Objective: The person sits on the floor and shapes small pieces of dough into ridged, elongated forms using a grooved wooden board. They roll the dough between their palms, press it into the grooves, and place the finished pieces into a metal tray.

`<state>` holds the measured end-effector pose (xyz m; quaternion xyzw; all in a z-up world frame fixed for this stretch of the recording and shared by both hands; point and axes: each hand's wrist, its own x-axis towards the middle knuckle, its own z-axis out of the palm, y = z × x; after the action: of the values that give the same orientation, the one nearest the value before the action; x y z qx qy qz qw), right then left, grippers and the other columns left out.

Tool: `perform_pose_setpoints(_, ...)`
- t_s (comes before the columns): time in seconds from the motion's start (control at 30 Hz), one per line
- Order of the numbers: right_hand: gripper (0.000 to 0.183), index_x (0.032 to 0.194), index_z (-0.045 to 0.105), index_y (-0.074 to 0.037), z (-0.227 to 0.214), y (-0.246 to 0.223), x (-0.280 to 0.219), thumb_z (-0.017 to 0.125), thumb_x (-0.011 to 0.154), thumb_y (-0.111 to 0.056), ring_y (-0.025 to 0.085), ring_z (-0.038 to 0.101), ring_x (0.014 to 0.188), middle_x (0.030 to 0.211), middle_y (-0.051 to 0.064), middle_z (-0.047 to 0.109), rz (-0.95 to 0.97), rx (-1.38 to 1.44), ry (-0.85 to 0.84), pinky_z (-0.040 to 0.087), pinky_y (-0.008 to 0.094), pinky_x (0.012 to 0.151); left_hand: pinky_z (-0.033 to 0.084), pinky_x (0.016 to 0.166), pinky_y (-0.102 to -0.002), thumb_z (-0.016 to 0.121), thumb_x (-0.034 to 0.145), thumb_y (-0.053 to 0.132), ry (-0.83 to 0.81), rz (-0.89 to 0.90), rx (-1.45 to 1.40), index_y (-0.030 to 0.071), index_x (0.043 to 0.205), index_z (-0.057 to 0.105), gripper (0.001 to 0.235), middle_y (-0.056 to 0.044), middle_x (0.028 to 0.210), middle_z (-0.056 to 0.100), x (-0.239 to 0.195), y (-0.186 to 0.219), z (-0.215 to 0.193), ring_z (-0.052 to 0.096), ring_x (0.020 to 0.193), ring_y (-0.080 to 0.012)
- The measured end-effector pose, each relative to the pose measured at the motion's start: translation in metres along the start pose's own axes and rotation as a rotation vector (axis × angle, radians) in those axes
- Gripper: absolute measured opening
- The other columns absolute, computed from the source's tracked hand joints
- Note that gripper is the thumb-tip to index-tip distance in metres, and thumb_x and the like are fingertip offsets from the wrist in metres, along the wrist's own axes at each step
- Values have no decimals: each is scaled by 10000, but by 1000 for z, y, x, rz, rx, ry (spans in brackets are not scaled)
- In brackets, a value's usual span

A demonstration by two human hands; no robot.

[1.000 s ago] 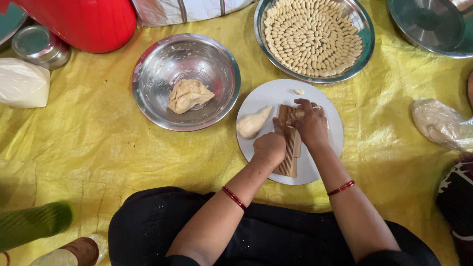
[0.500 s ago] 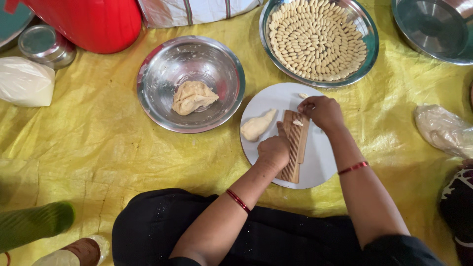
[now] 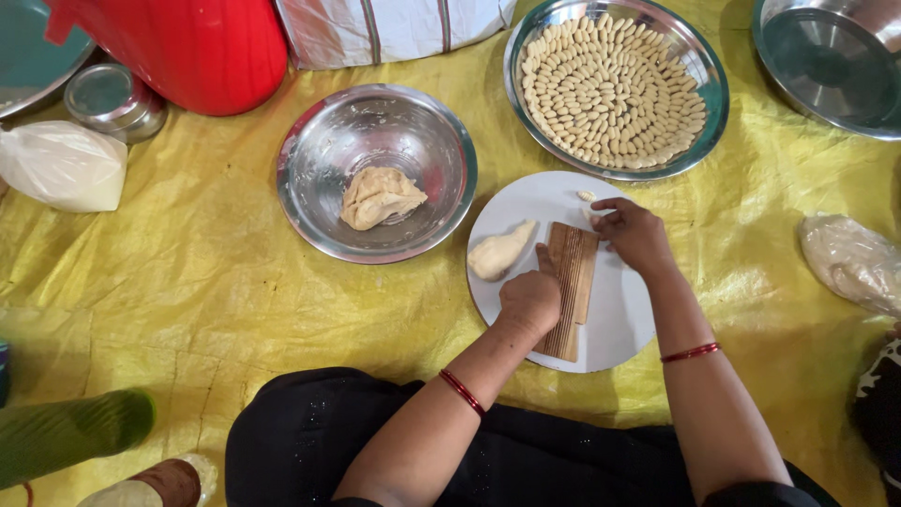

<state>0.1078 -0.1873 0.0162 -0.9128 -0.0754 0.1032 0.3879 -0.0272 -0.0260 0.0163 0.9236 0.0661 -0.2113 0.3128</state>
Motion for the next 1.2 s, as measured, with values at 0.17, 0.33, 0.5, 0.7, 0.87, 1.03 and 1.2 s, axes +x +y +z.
perform_pose_setpoints(0.17, 368, 1084, 734, -94, 9, -9, -15, 857, 826, -326, 195, 725, 786, 846, 80, 747, -30, -263, 116, 572, 345, 728, 600, 790, -405, 481, 940, 54, -25, -7, 12, -70, 1612, 2, 835, -196, 1039, 740, -3, 1, -1, 743, 925, -287)
perform_pose_setpoints(0.33, 317, 1067, 738, -109, 4, -23, -6, 852, 834, -291, 233, 716, 771, 810, 62, 735, -119, -358, 248, 566, 382, 731, 601, 793, -406, 511, 914, 34, -35, -4, 20, -62, 1619, -13, 884, -198, 1045, 741, -3, 0, -2, 743, 934, -289)
perform_pose_setpoints(0.5, 244, 1112, 758, -126, -32, 6, -8, 806, 904, -244, 237, 722, 806, 833, 41, 739, -195, -359, 288, 568, 393, 760, 575, 818, -390, 595, 898, 110, -49, -19, -20, -26, 1617, -30, 962, -160, 1044, 762, 8, -4, 8, 740, 956, -274)
perform_pose_setpoints(0.7, 503, 1108, 763, -93, -29, 62, -64, 895, 668, -297, 335, 677, 900, 956, 163, 715, -272, -600, 204, 552, 438, 790, 610, 698, -377, 576, 953, 64, 195, 4, 225, -90, 1500, 424, 588, -144, 1033, 760, 7, 3, 8, 758, 906, -263)
perform_pose_setpoints(0.87, 285, 1004, 765, -115, -10, 72, -89, 828, 808, -312, 286, 717, 890, 911, 100, 745, -73, -464, 328, 581, 420, 826, 567, 739, -453, 664, 936, 255, 381, 223, -60, 24, 1025, 708, 252, -164, 922, 751, -17, 6, -23, 721, 898, -329)
perform_pose_setpoints(1.03, 373, 1039, 744, -80, -13, 57, -89, 847, 797, -345, 321, 698, 837, 890, 134, 713, -88, -474, 351, 575, 441, 745, 552, 777, -473, 700, 911, 325, 485, 320, -260, 66, 1057, 738, 300, -161, 941, 755, -17, 6, -31, 711, 900, -350)
perform_pose_setpoints(1.2, 353, 1009, 752, -85, -14, 19, -107, 822, 789, -352, 279, 738, 859, 877, 90, 752, -22, -405, 220, 585, 417, 786, 596, 850, -389, 619, 981, 336, 478, 377, -912, 78, 1188, 740, 352, -128, 1084, 805, 10, 4, -13, 781, 997, -243)
